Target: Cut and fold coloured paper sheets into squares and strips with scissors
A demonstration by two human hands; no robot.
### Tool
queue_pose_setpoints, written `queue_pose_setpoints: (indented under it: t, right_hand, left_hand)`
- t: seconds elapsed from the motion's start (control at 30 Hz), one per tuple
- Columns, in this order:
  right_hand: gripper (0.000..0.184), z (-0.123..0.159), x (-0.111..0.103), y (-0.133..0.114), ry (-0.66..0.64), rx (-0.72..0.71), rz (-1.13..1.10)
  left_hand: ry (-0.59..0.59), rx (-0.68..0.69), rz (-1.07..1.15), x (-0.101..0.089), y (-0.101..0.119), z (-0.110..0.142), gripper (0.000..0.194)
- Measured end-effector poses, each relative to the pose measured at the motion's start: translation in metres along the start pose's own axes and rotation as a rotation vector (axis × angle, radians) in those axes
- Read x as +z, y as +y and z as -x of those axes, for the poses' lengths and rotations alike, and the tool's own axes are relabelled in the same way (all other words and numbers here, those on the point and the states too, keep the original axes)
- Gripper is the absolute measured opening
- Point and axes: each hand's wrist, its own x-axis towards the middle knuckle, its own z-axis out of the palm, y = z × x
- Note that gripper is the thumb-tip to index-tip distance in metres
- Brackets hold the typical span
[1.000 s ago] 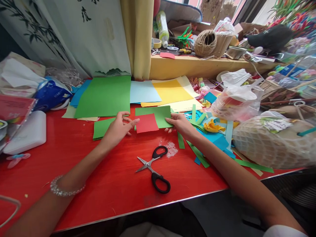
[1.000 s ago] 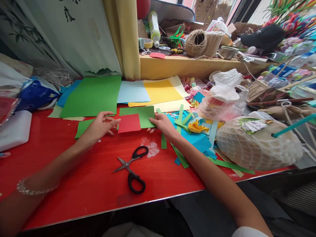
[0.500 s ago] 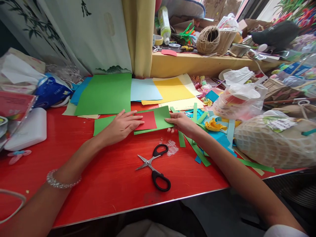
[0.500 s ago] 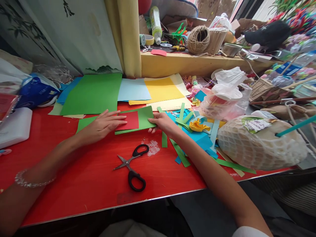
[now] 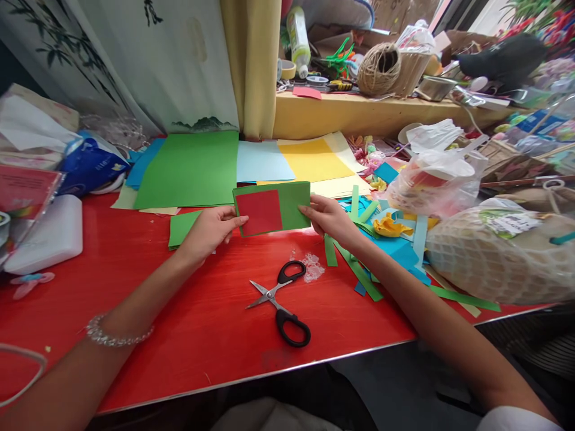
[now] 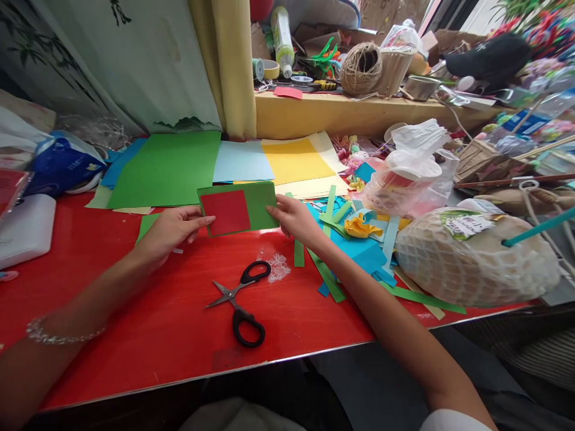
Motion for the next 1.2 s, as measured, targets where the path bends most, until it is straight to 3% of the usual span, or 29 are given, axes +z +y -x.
queue_pose_setpoints:
  t: [0.07,0.17,0.33,0.73,1.0,1.2]
  right_hand:
    - [0.015,0.000,0.000,0.001,0.045,-0.068,0.139]
    - [0.017,-0.001,0.000,0.008,0.014,-0.053,0.170]
    - [0.019,-0.004,-0.001,0.020,-0.105,0.017,0.094]
    - [0.022,-0.004,-0.001,0.018,-0.097,0.037,0.125]
    - [0.017,-0.002,-0.005,-0.010,-0.028,0.070,-0.130]
    - [0.014,-0.001,-0.005,-0.009,-0.020,0.077,-0.209]
  left_hand:
    - [0.022,0.078,0.027,0.001,-0.002,-0.001,0.024]
    - [0.003,0.125,0.051,0.000,-0.005,-0.004,0.021]
    - [-0.015,0.088,0.093,-0.001,-0.009,-0.007,0.020]
    - [-0.012,0.076,0.086,-0.004,-0.015,-0.011,0.020]
    - [-0.110,0.011,0.299,-0.010,-0.002,-0.005,0.020]
    - [-0.094,-0.002,0.344,-0.009,0.000,-0.004,0.020]
